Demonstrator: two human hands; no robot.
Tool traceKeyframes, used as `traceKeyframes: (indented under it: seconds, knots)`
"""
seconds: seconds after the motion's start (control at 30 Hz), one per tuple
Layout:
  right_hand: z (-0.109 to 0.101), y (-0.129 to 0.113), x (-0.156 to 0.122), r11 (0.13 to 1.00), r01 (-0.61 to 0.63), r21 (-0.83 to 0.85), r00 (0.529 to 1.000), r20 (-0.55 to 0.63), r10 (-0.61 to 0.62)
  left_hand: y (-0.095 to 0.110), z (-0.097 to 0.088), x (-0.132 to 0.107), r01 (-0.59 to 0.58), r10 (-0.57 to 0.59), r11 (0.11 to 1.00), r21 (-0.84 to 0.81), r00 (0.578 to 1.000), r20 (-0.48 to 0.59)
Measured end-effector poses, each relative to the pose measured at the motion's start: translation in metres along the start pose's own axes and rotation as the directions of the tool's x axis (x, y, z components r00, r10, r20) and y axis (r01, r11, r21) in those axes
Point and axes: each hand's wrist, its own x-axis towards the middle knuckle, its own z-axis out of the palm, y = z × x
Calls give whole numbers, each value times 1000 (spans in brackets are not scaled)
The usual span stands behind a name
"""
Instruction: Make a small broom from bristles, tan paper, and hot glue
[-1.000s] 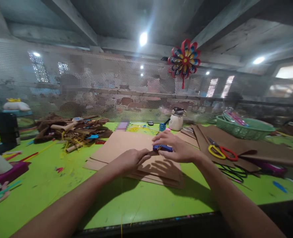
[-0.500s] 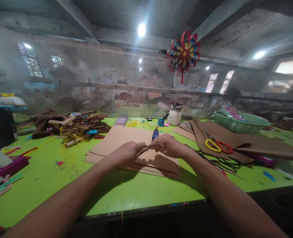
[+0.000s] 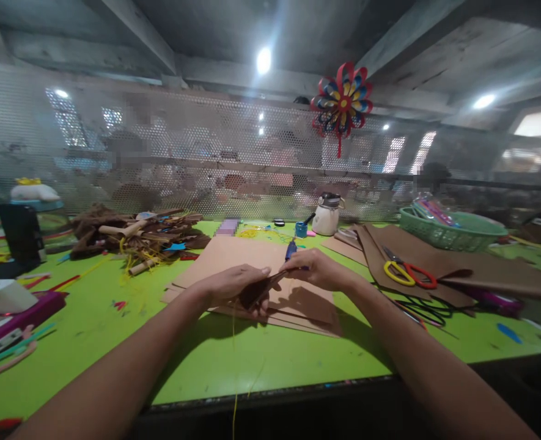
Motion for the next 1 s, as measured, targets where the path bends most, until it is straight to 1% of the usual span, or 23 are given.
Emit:
traceKeyframes:
  seconds: [0.03,0.1,0.13,0.2,0.27,0.3,0.33,0.37,0.4,0.43,0.47,0.5,0.53,0.57,0.6,0.63,0.7,0.73,0.77,0.83,0.9,0.97,1.0]
  knots:
    - [1,-2,2,1000,10,3,1000,-11,-10,0,1,-1,5,-1,994,-110,999,39]
    - [2,-4,6,1000,24,4,999,-39,-24,-1,0,-1,4,19,968,-249,996,91]
    - [2,-4,8,1000,28,0,998,-61,-28,-2,0,0,-3,32,955,-296,995,93]
    - [0,-3,15,999,28,-27,990,-135,-32,-2,-3,3,-52,72,930,-364,997,41]
    - [-5,-2,24,997,-5,-82,962,-274,-18,-1,-9,6,-153,131,893,-424,988,-80]
    - [-7,-2,29,994,-43,-96,933,-359,6,1,-12,6,-215,159,866,-451,974,-159]
    - [-8,-3,34,993,-95,-75,895,-442,52,3,-16,7,-289,186,835,-468,949,-254]
    - [-8,-6,38,989,-150,10,851,-508,135,6,-19,7,-370,211,800,-472,911,-355]
    - [-5,-10,43,970,-195,144,811,-533,242,9,-23,6,-455,237,762,-461,858,-456]
    - [0,-15,48,929,-223,294,785,-512,350,12,-26,4,-537,261,723,-435,795,-548]
    - [8,-21,53,865,-238,442,775,-450,443,15,-29,3,-606,281,686,-402,731,-622]
    - [18,-28,57,810,-244,533,788,-378,486,18,-31,1,-659,298,654,-371,675,-675]
    - [29,-34,61,782,-244,574,808,-325,491,20,-33,0,-699,312,628,-342,629,-712]
    - [39,-41,65,755,-244,609,827,-276,490,22,-35,-2,-726,324,610,-318,595,-735]
    - [49,-46,69,699,-248,670,846,-202,493,23,-36,-3,-743,336,599,-298,571,-749]
    - [57,-51,72,607,-257,752,864,-102,492,24,-38,-5,-754,345,593,-281,554,-758]
    - [67,-57,76,406,-293,866,892,95,442,24,-41,-7,-763,344,589,-267,535,-772]
    - [69,-59,77,332,-311,890,901,164,402,24,-44,-9,-763,328,586,-271,529,-782]
    - [70,-60,76,297,-321,899,907,202,369,23,-47,-10,-763,306,583,-279,524,-795]
    - [68,-61,70,288,-336,897,912,232,339,22,-53,-13,-766,264,572,-294,511,-818]
    - [62,-60,57,307,-369,877,900,254,353,20,-58,-17,-771,248,562,-298,501,-829]
    - [53,-57,38,358,-421,833,875,270,401,20,-61,-20,-778,256,554,-297,498,-828]
    - [46,-54,26,413,-439,798,866,252,433,19,-62,-21,-779,263,551,-298,501,-825]
